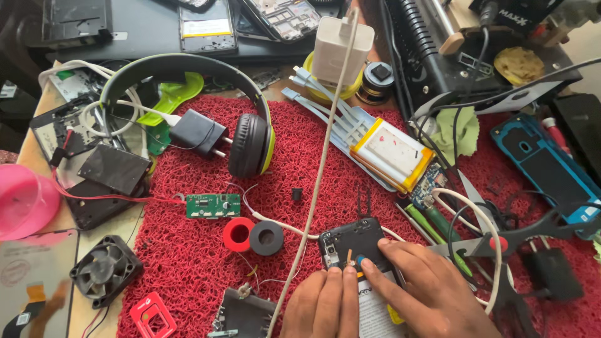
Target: The person disassembles and works on internal mobile phone components using a small screwdriver and hands. They remove screws, lift internal boards, and handle various phone parts on a red textured mat.
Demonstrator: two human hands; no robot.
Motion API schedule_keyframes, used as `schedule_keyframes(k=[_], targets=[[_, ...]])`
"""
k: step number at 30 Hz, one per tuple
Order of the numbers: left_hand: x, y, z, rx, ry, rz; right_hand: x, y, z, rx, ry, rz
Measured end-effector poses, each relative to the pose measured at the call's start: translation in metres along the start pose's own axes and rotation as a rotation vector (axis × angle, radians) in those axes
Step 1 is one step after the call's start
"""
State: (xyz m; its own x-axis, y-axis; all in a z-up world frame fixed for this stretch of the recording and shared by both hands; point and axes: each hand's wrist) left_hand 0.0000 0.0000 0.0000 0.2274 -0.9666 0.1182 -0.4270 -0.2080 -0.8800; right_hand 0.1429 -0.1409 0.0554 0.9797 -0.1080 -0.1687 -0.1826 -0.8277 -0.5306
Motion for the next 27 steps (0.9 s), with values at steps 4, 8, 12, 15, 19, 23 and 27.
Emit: schedule_keyframes(k=[4, 8, 12, 15, 19, 23, 27], targets=[[-0.002, 0.004, 0.009, 0.044, -0.036, 0.041, 0.002, -0.001, 0.004, 0.014, 0.043, -0.040], [-0.003, 0.009, 0.017, 0.096, -0.098, 0.082, -0.008, 0.002, 0.011, 0.020, 0.118, -0.021], [-0.005, 0.006, 0.018, 0.093, -0.124, 0.131, 0.003, 0.000, -0.002, 0.022, -0.001, 0.071], [-0.004, 0.006, 0.009, 0.033, -0.054, 0.092, -0.002, 0.002, -0.016, -0.035, -0.173, 0.362], [-0.001, 0.007, 0.007, 0.026, -0.023, 0.049, 0.000, -0.002, -0.008, -0.025, -0.086, 0.142], [-0.003, 0.008, 0.011, 0.037, -0.050, 0.087, -0.003, 0.004, 0.006, 0.036, 0.036, 0.054], [-0.006, 0.009, 0.011, 0.017, -0.108, 0.146, 0.000, 0.010, 0.015, 0.076, 0.066, -0.006]])
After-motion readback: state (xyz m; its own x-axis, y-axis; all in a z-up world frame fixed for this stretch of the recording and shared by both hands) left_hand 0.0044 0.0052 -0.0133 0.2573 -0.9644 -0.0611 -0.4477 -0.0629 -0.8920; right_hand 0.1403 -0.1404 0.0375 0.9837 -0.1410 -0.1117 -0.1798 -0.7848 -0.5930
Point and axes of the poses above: each hand's wrist, its own y-axis away from the middle knuckle, its own z-axis out of the palm, x = y × z, and after that the axes turned 11 degrees about x, right-handed
